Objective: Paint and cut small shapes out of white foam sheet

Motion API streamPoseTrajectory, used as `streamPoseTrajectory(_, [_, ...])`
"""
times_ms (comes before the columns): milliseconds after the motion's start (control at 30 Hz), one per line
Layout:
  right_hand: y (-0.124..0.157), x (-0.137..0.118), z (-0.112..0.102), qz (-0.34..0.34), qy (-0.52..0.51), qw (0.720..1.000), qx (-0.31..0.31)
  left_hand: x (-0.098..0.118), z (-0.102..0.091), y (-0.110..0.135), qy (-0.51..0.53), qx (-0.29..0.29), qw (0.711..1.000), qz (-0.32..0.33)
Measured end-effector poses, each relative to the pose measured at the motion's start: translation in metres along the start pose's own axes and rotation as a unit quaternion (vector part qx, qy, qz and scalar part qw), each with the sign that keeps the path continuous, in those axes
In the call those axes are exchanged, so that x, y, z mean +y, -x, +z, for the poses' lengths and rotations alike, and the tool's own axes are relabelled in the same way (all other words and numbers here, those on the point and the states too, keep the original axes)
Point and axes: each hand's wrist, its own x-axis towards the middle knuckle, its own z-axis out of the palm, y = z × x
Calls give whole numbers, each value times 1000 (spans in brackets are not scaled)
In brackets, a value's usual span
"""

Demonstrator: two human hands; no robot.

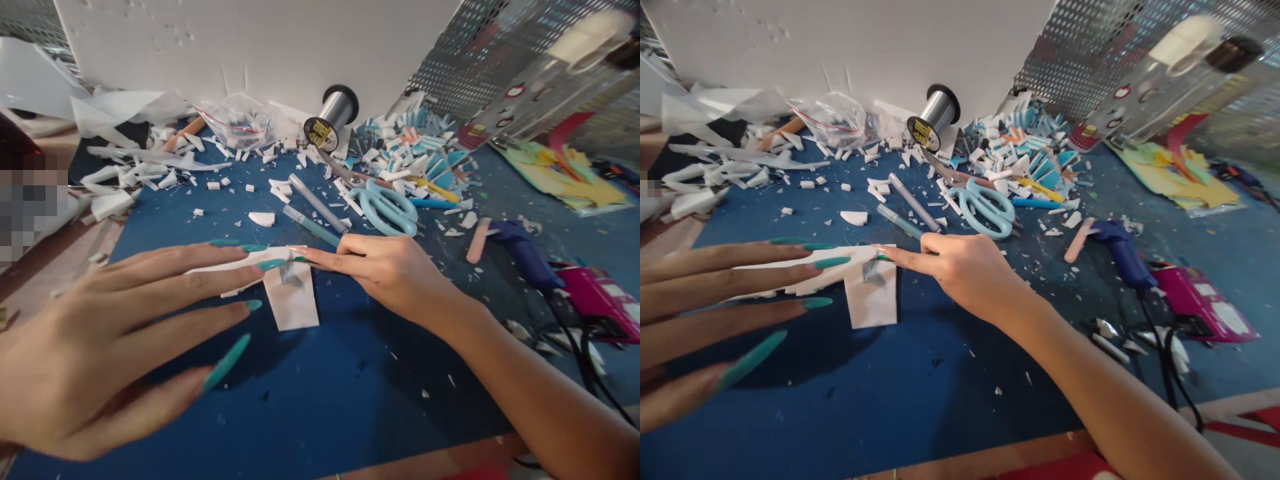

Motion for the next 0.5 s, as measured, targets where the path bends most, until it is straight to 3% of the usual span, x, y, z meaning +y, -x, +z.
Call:
streamPoseTrajectory(67, [0, -1, -4, 2, 2, 1000, 4, 3, 6, -4, -4, -43, 999, -17])
streamPoseTrajectory(200, [3, -3, -13, 1, -5, 1000, 9, -1, 19, -8, -16, -106, 994, 22])
streamPoseTrajectory(400, [2, -11, -12, -17, 10, 1000, 13, -4, 23, -4, -7, -99, 994, -37])
streamPoseTrajectory(500, [1, -15, -10, -27, 24, 999, 7, -4, 23, -3, -4, -87, 996, -35])
